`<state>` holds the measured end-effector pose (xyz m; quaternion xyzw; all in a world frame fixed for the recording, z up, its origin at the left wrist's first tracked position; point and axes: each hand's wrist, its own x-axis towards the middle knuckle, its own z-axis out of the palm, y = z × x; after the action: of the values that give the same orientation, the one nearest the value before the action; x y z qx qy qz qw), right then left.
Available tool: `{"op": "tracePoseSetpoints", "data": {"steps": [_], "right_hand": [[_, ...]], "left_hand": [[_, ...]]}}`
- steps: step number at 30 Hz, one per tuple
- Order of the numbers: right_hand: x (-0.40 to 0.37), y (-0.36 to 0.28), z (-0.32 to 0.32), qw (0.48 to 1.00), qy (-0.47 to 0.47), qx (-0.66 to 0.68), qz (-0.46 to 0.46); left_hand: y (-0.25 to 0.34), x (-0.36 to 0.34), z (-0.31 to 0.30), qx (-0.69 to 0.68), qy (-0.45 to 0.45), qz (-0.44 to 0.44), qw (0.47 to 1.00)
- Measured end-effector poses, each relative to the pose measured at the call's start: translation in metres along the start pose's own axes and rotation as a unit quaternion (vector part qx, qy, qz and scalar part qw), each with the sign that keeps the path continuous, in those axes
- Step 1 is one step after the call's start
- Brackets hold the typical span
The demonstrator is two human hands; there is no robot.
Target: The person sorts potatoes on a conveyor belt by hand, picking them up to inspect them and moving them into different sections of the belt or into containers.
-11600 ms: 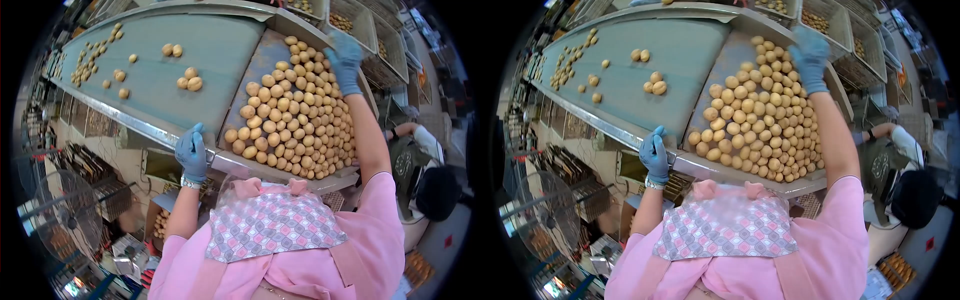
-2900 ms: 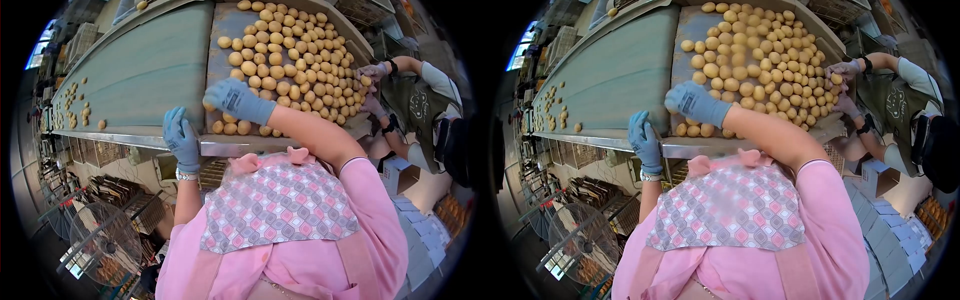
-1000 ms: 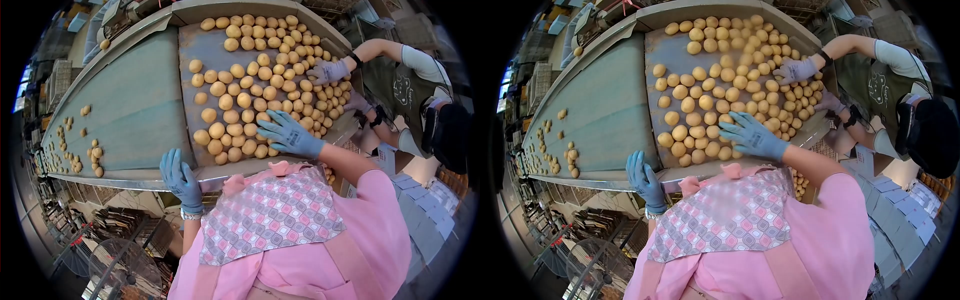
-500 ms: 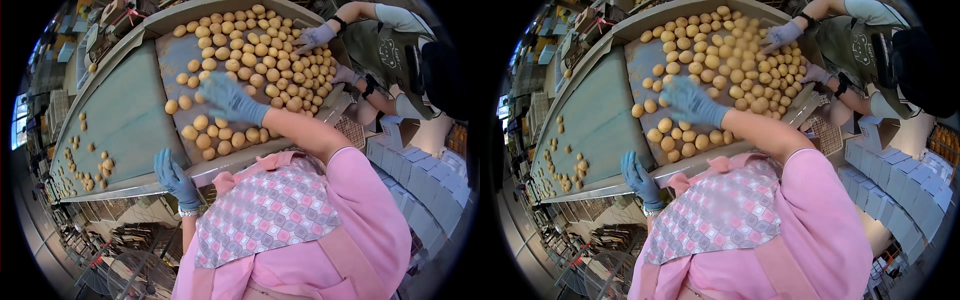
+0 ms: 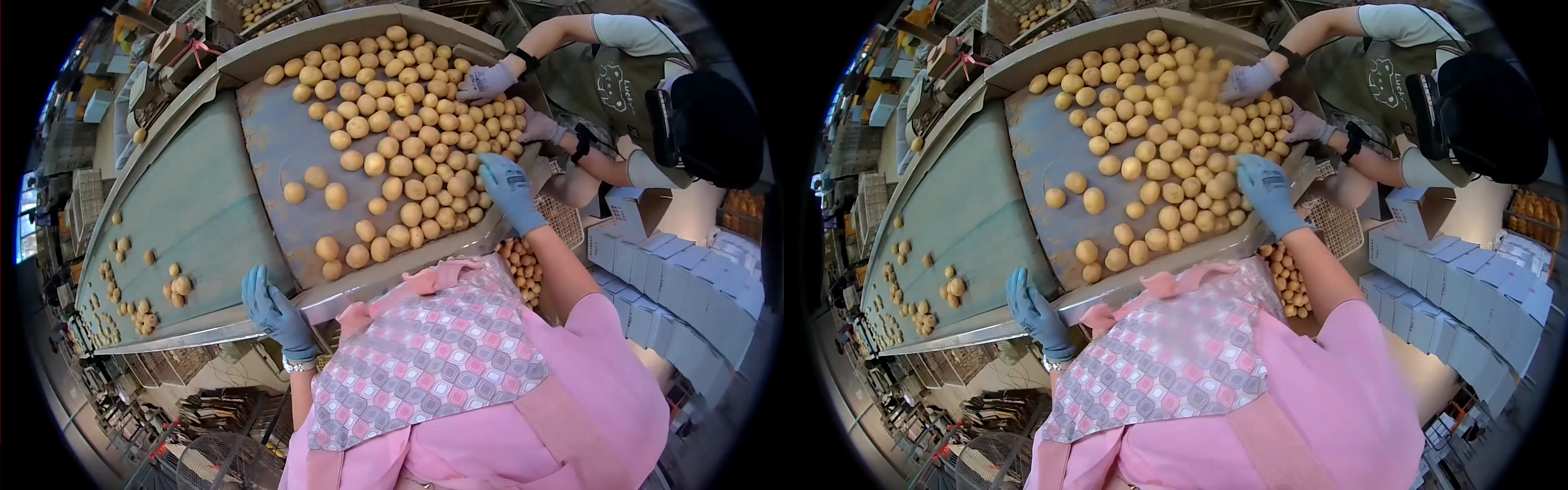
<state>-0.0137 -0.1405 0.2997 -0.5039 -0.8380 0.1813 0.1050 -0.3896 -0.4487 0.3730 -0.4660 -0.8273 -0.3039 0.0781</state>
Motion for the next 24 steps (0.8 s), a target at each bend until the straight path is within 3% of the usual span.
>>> {"op": "tracePoseSetpoints", "data": {"steps": [2, 3, 4, 5, 6, 7, 8, 9, 11, 14, 15, 16, 18, 19, 21, 24], "right_hand": [[0.0, 0.04, 0.039, 0.979, 0.125, 0.011, 0.159], [0.005, 0.033, 0.069, 0.97, 0.112, -0.084, 0.198], [0.013, 0.011, 0.092, 0.983, 0.018, -0.044, 0.176], [0.007, -0.044, 0.116, 0.961, 0.044, -0.028, 0.271], [0.014, -0.064, 0.111, 0.961, 0.062, 0.068, 0.262], [0.016, -0.084, 0.104, 0.979, 0.012, 0.02, 0.204], [0.003, -0.103, 0.114, 0.986, 0.089, 0.049, 0.136], [-0.012, -0.113, 0.111, 0.994, 0.091, 0.039, 0.042], [-0.033, -0.113, 0.076, 0.998, 0.023, 0.022, -0.063], [-0.006, -0.039, 0.039, 0.945, 0.101, 0.311, 0.03], [0.008, -0.01, 0.029, 0.972, 0.222, 0.081, 0.012], [0.02, 0.04, 0.047, 0.964, 0.266, -0.028, -0.012], [0.047, 0.134, 0.11, 0.987, 0.088, -0.11, 0.074], [0.056, 0.143, 0.121, 0.983, 0.062, -0.15, 0.085], [0.07, 0.125, 0.102, 0.967, -0.026, -0.234, 0.094], [0.063, 0.083, 0.055, 0.966, -0.11, -0.191, 0.138]], "left_hand": [[-0.002, -0.002, 0.006, -0.008, 0.004, 0.006, 1.0], [-0.005, -0.002, 0.007, -0.016, 0.003, 0.011, 1.0], [-0.002, 0.0, 0.005, -0.028, -0.003, 0.006, 1.0], [-0.004, 0.0, 0.004, -0.02, -0.005, 0.009, 1.0], [-0.006, -0.001, 0.004, -0.008, -0.007, 0.014, 1.0], [-0.008, -0.001, 0.004, 0.006, -0.007, 0.018, 1.0], [-0.008, 0.001, 0.002, -0.014, -0.006, 0.012, 1.0], [-0.009, -0.002, 0.001, -0.011, -0.009, 0.01, 1.0], [-0.011, -0.003, 0.004, -0.011, -0.007, 0.008, 1.0], [-0.003, -0.004, 0.001, -0.015, -0.001, 0.001, 1.0], [0.003, -0.002, -0.003, -0.018, -0.001, -0.01, 1.0], [-0.001, -0.005, -0.004, -0.014, -0.004, -0.011, 1.0], [-0.006, -0.006, -0.001, -0.017, 0.01, -0.008, 1.0], [-0.008, -0.006, -0.009, -0.017, 0.011, -0.006, 1.0], [-0.014, -0.003, -0.008, 0.003, 0.027, 0.028, 0.999], [0.009, 0.003, -0.031, -0.036, 0.025, 0.041, 0.998]]}}
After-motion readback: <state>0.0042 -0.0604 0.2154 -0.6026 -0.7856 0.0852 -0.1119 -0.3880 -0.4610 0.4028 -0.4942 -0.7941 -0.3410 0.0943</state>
